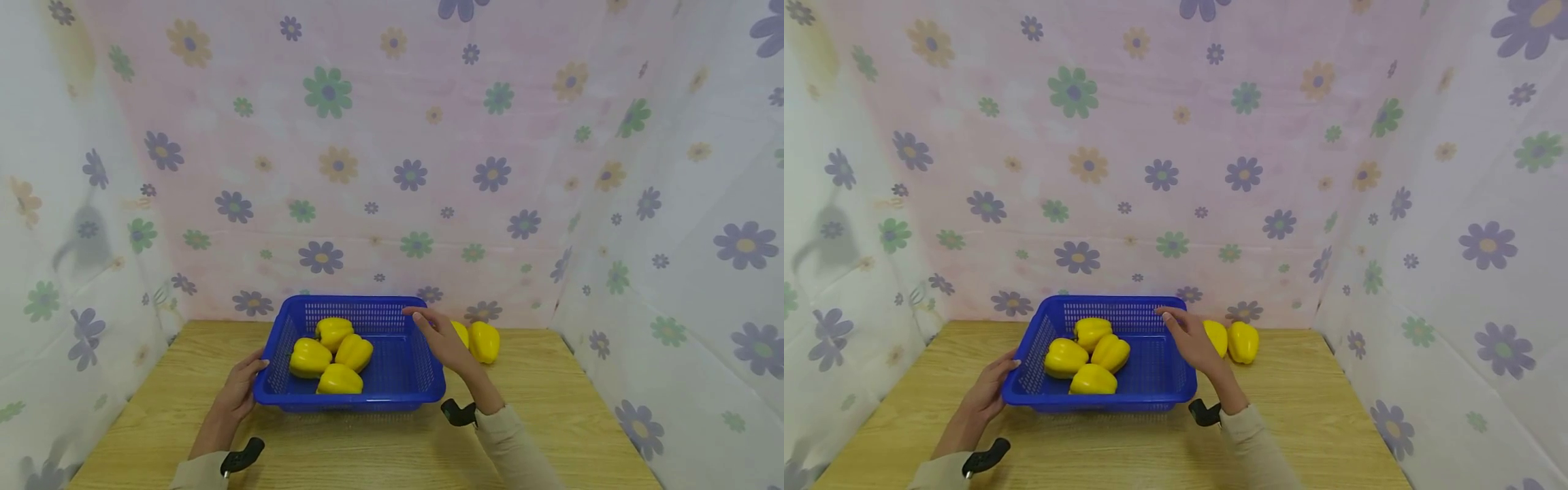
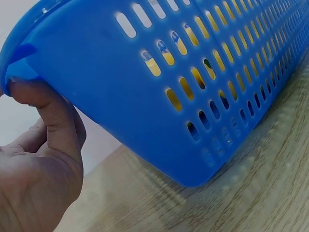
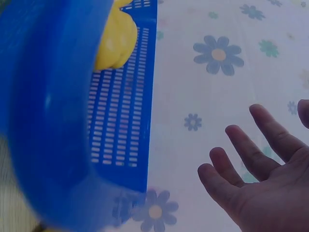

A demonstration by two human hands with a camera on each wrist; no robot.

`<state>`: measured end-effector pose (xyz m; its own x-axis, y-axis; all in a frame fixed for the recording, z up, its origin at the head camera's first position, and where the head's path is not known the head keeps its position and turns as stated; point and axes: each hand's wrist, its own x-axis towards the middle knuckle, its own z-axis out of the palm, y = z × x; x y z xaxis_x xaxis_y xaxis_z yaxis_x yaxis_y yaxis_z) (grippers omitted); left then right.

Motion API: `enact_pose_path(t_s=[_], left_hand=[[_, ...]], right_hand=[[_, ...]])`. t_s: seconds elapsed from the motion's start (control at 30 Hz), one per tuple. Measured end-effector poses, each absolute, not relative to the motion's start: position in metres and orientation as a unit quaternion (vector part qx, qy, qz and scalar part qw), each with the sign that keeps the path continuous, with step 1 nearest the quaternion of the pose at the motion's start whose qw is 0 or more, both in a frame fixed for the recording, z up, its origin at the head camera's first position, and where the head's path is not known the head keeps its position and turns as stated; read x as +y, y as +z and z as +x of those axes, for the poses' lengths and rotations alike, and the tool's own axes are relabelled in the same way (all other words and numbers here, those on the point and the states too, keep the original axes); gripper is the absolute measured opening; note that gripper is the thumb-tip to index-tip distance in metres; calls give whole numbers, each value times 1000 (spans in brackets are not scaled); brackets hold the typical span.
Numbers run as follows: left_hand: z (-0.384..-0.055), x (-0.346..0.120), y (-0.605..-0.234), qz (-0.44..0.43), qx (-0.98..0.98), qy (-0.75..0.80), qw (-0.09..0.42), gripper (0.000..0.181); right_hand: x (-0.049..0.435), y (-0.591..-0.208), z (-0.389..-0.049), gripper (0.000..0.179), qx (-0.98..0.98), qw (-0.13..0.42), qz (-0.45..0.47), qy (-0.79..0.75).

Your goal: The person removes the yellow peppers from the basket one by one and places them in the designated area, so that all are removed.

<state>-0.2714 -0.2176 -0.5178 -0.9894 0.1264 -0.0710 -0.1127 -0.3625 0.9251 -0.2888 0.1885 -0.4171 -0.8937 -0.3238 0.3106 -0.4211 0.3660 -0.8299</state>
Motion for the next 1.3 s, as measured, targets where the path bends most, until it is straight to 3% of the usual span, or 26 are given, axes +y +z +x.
enact_pose_path(t_s=[0.5,0.87,1.3], left_hand=[[-269,-219,-517,-3,559,825,84,65],[-270,-217,-516,-12,559,825,77,65],[-270,-219,-513,-31,567,818,89,66]], right_hand=[[156,-410,-314,45,-820,16,250,515],[146,-430,-349,49,-833,-69,229,499],[138,-461,-371,51,-881,-216,185,379]])
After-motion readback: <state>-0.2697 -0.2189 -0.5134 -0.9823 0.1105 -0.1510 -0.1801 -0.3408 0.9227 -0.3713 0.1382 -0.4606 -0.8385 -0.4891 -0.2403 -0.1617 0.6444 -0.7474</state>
